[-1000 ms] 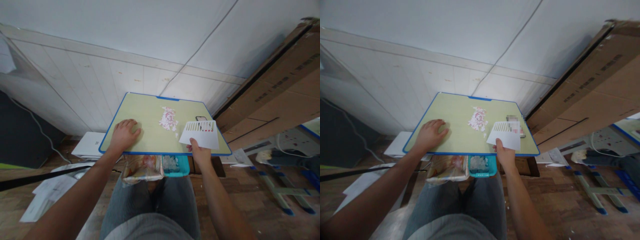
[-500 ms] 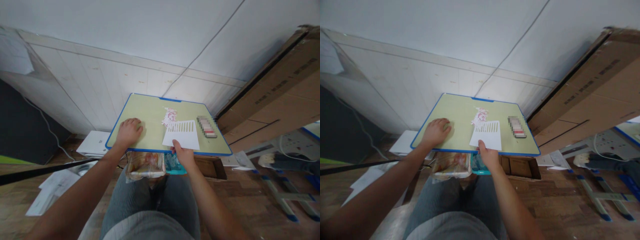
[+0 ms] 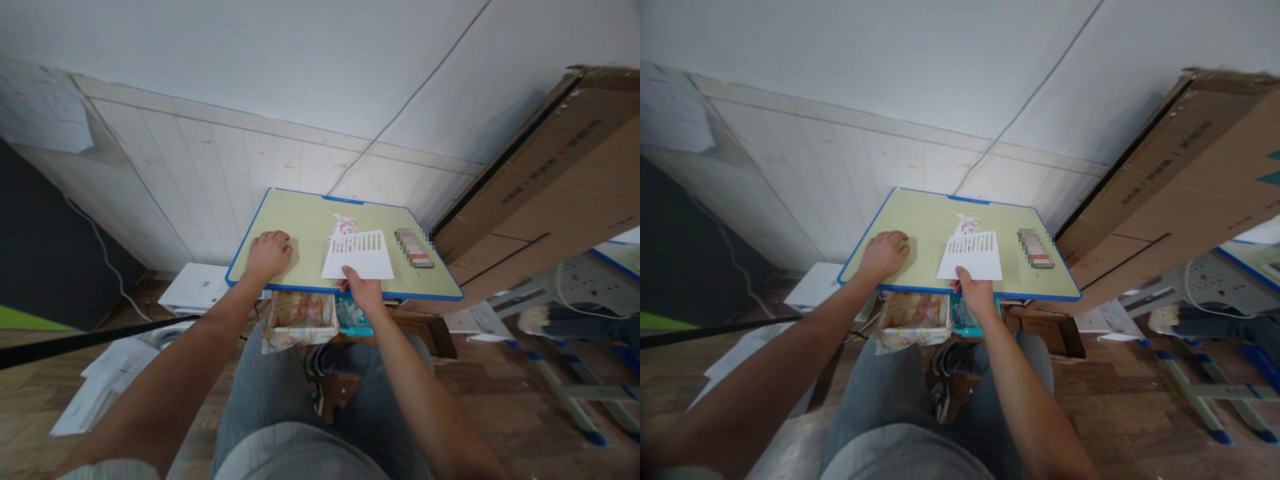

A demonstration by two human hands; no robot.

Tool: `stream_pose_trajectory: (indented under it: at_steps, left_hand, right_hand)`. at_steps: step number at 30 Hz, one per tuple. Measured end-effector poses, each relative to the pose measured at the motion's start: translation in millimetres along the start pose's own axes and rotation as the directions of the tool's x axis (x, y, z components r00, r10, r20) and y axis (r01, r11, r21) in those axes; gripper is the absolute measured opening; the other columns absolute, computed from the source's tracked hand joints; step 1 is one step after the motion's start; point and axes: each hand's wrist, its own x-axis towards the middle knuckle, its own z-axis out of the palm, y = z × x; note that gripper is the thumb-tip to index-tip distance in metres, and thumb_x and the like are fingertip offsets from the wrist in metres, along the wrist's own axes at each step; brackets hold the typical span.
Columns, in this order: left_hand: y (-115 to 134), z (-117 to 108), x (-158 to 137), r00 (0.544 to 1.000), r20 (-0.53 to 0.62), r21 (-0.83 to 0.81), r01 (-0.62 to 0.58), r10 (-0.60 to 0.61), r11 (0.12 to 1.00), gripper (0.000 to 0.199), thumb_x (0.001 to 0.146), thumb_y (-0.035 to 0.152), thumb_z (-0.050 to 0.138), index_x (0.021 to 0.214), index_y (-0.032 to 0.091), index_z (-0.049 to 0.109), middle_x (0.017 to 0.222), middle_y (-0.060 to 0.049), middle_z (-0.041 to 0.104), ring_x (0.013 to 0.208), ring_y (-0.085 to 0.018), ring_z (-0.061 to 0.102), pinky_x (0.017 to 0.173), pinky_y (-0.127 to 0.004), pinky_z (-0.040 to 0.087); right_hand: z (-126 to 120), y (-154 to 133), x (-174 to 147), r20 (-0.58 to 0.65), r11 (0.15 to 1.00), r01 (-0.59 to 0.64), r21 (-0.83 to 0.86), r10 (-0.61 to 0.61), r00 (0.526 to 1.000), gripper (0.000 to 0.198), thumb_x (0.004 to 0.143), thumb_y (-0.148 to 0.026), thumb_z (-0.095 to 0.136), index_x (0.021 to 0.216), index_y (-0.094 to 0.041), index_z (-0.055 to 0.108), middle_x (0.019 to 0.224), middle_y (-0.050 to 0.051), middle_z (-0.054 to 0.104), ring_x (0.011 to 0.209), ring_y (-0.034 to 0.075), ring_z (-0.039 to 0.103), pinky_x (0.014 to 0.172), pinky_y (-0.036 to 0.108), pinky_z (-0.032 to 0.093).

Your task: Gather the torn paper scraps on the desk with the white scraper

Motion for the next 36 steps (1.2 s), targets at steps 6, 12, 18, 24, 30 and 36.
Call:
stream_pose_trajectory:
  at_steps: [6,12,18,24,30,36]
  left_hand:
    - [1,1,2,1.000,0.003,0.025,0.004,-0.004,1.000,0.043,0.111,0.028,0.055,0.140,0.018,0.084,0.152,-0.018,0.083,0.148,-0.038,0.071,0.128,-0.055,0.054]
    - [-1,4,5,1.000,-0.010,0.026,0.012,-0.011,1.000,0.044,0.110,0.030,0.055,0.139,0.018,0.085,0.149,-0.019,0.084,0.146,-0.038,0.072,0.127,-0.053,0.055]
    - [-4,4,5,1.000,0.000,0.036,0.007,-0.007,0.999,0.046,0.109,0.030,0.054,0.140,0.014,0.085,0.148,-0.020,0.085,0.143,-0.037,0.074,0.127,-0.051,0.056]
    - [-2,3,5,1.000,0.003,0.034,0.009,-0.009,0.999,0.046,0.109,0.030,0.055,0.141,0.016,0.085,0.148,-0.019,0.085,0.145,-0.038,0.073,0.127,-0.052,0.056]
    - [-4,2,4,1.000,-0.001,0.047,-0.009,0.010,0.999,0.046,0.110,0.030,0.054,0.141,0.015,0.084,0.147,-0.020,0.085,0.144,-0.038,0.074,0.127,-0.052,0.056]
    - [-4,3,3,1.000,0.012,0.031,-0.013,0.012,0.999,0.046,0.110,0.031,0.053,0.141,0.016,0.083,0.150,-0.021,0.083,0.146,-0.038,0.072,0.128,-0.054,0.054]
  right_hand:
    - [-3,-1,0,0.058,1.000,0.004,-0.013,-0.004,0.998,0.046,0.087,-0.073,0.086,0.077,-0.031,0.070,0.067,0.005,0.076,0.056,0.025,0.068,0.065,0.043,0.067]
    - [-6,2,3,0.117,0.999,0.042,-0.003,-0.041,0.992,0.043,0.089,-0.070,0.084,0.075,-0.030,0.073,0.068,0.007,0.078,0.057,0.025,0.068,0.064,0.043,0.067]
    - [-8,6,4,0.151,0.998,0.068,-0.005,-0.067,0.986,0.048,0.089,-0.074,0.085,0.072,-0.030,0.074,0.067,0.008,0.079,0.057,0.026,0.069,0.063,0.045,0.068]
    - [-7,5,2,0.155,0.997,0.075,-0.003,-0.074,0.985,0.049,0.090,-0.077,0.085,0.078,-0.031,0.074,0.070,0.008,0.080,0.060,0.027,0.071,0.067,0.046,0.070]
    - [-7,0,-3,0.154,0.998,0.063,0.012,-0.064,0.986,0.051,0.089,-0.079,0.088,0.080,-0.030,0.075,0.071,0.008,0.081,0.062,0.027,0.072,0.069,0.046,0.071]
    - [-5,-5,-10,0.144,1.000,0.003,0.026,-0.007,0.990,0.049,0.086,-0.077,0.091,0.080,-0.031,0.075,0.072,0.007,0.079,0.064,0.027,0.072,0.073,0.046,0.071]
